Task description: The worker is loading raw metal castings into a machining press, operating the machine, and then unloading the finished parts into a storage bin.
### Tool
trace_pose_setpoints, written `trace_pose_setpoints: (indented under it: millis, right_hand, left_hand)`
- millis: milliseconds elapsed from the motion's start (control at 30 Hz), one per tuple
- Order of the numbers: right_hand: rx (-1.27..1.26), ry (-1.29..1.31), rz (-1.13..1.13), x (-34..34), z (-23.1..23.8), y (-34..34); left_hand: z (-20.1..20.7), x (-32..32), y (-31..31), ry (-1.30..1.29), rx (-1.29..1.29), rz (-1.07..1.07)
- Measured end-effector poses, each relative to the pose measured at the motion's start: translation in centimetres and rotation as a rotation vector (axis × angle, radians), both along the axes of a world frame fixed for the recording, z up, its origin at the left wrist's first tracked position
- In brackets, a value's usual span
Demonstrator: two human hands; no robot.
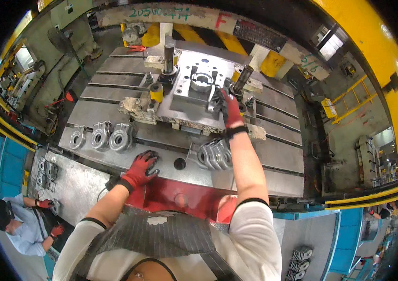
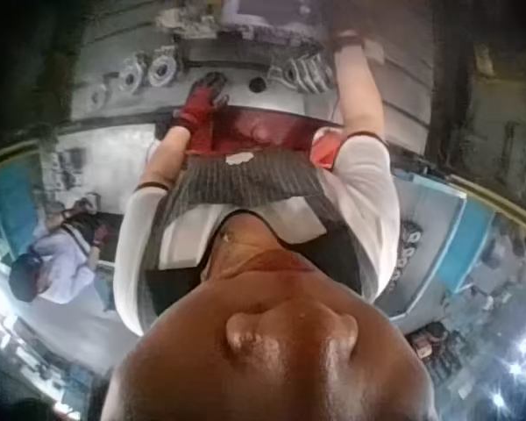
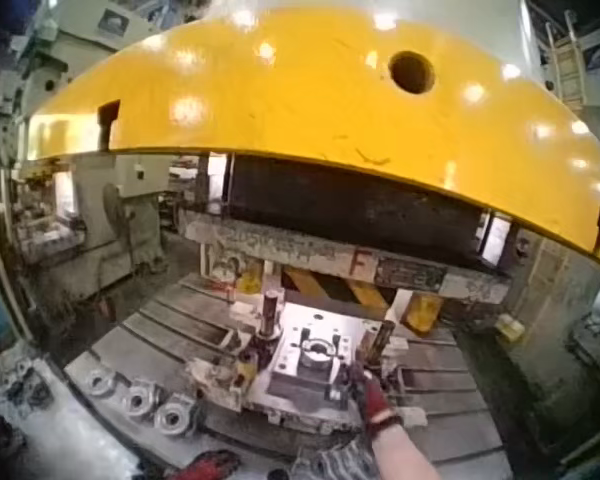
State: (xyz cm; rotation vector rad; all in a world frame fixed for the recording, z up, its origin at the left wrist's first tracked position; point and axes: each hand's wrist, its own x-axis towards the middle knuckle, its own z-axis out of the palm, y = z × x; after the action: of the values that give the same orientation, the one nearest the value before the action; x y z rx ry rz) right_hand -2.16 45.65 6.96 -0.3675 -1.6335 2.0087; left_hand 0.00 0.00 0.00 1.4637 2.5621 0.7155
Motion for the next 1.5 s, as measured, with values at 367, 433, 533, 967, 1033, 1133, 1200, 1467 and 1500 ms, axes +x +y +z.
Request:
trace_pose_setpoints:
  millis: [367,433,533,967,1033,1133,1200,1467,1500]
  right_hand:
    - [1.301,-0.809,-0.387,-10.0,8.7,-9.9]
    - [1.257,-0.781,-0.404,-9.8,7.7,-8.9]
    - [1.271,-0.620,-0.452,-8.9,5.5,-7.4]
    - [1.292,-0.688,-0.326,-5.3,4.5,-8.8]
    - [1.165,-0.369,-0.278,-0.4,3.8,-10.0]
    - [1.067,-0.036,-0.223,10.5,2.0,-11.7]
    - [1.045,-0.158,-0.327,19.0,0.0,-12.2]
    - [1.254,-1.046,-0.255,43.8,-17.4,-14.0]
    - [0.532,-0.768,-0.224,44.4,-19.0,-14.5]
  left_hand:
    - [0.6,-0.9,-0.3,0.003,0.068,-0.014]
    - [0.6,-0.8,-0.2,0.008,0.059,0.000]
    - [0.7,-0.8,-0.1,0.003,0.070,-0.008]
    - [0.9,-0.4,-0.3,0.024,0.058,-0.012]
    - [0.9,-0.3,-0.1,0.048,0.072,-0.007]
    - [0.2,-0.5,-0.4,0.045,0.171,-0.031]
    - [-1.1,-0.5,-1.7,0.013,0.328,-0.012]
    - [-11.0,-2.2,-11.8,-0.850,0.293,0.560]
    - [-12.4,-2.0,-11.4,-0.892,0.193,0.540]
